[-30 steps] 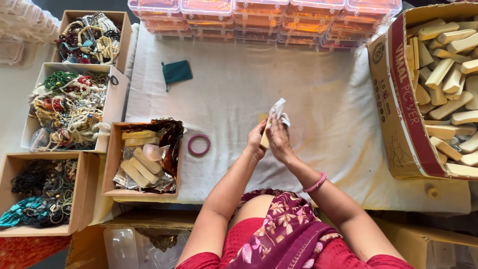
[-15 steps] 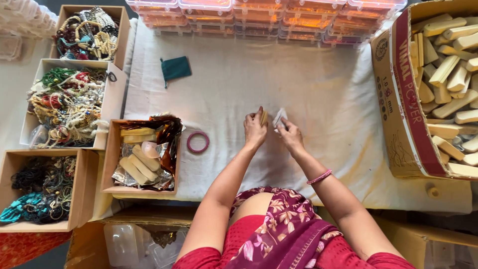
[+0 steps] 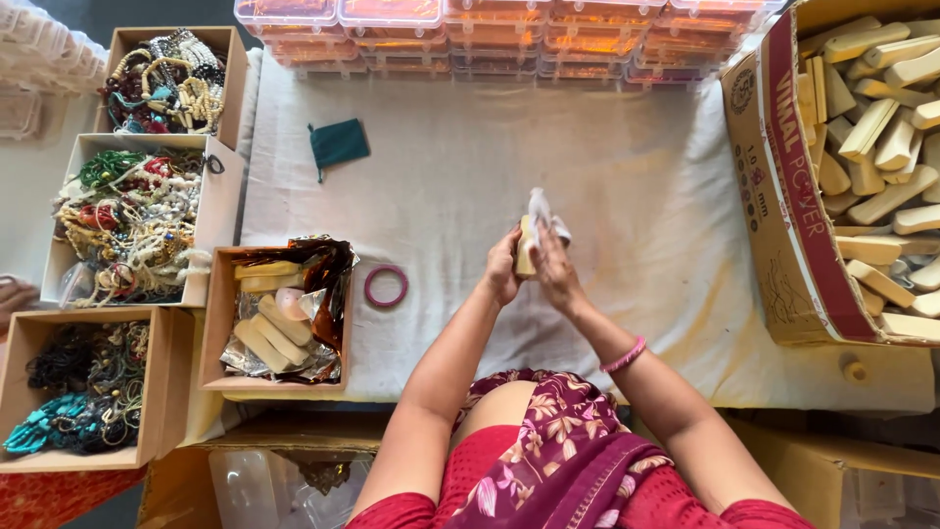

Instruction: Wiping small rectangular wooden blocks with a white cloth and organizing them.

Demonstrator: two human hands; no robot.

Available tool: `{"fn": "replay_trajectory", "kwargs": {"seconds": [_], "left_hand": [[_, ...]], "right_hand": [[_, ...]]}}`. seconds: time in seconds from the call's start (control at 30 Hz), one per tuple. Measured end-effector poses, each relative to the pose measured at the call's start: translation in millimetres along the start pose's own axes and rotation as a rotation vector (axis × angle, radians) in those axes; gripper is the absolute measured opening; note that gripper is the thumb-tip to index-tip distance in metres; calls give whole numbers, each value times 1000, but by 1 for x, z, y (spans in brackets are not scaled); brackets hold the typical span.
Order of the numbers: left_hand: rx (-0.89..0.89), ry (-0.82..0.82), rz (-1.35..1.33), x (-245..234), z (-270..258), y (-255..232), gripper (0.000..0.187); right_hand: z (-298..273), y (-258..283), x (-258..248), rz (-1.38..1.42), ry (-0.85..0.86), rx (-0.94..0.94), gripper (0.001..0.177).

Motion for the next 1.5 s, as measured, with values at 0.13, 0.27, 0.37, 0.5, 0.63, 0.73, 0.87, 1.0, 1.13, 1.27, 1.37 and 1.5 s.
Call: {"fn": "replay_trajectory", "kwargs": {"seconds": [0.13, 0.27, 0.37, 0.5, 0.63, 0.73, 0.87, 1.0, 1.13, 1.27, 1.37, 1.5], "left_hand": [[-36, 147, -324, 0, 2, 0, 49], [-6, 179, -404, 10, -19, -25, 56], [-74, 193, -388, -16, 3, 10, 49], [-72, 1037, -949, -15, 13, 22, 48], [-1, 239, -505, 21, -43, -36, 45], [111, 294, -427, 16, -44, -42, 45], [56, 289, -332, 8, -36, -21, 53], [142, 837, -651, -15, 5, 16, 46], [250, 344, -65, 14, -38, -20, 60], [441, 231, 342, 1, -41, -11, 59], [554, 36, 717, -13, -37, -1, 50], [784, 94, 974, -7, -47, -1, 47]], "right_hand": [[6, 18, 0, 5, 31, -90, 70], [-5, 38, 4, -628, 254, -345, 74], [10, 39, -2, -526, 315, -228, 82], [14, 56, -9, -344, 47, -215, 81], [-28, 51, 14, -402, 91, -267, 81], [-39, 52, 12, -486, 189, -351, 84], [-19, 51, -2, -363, 119, -327, 73], [3, 62, -14, -207, -76, -264, 56], [24, 53, -26, -84, -231, -180, 60], [14, 39, -30, 11, -94, 82, 43], [1, 42, -27, -231, -51, -291, 37], [-5, 56, -32, -352, 43, -314, 39]]}}
Point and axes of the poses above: each hand's wrist, its own z-axis towards the middle knuckle, its own x-axis out of the palm, y = z × x, the point moved 2 cm from there along z, towards the middle knuckle, and after that the axes turned 2 degrees about -y, right-handed, at the moved point
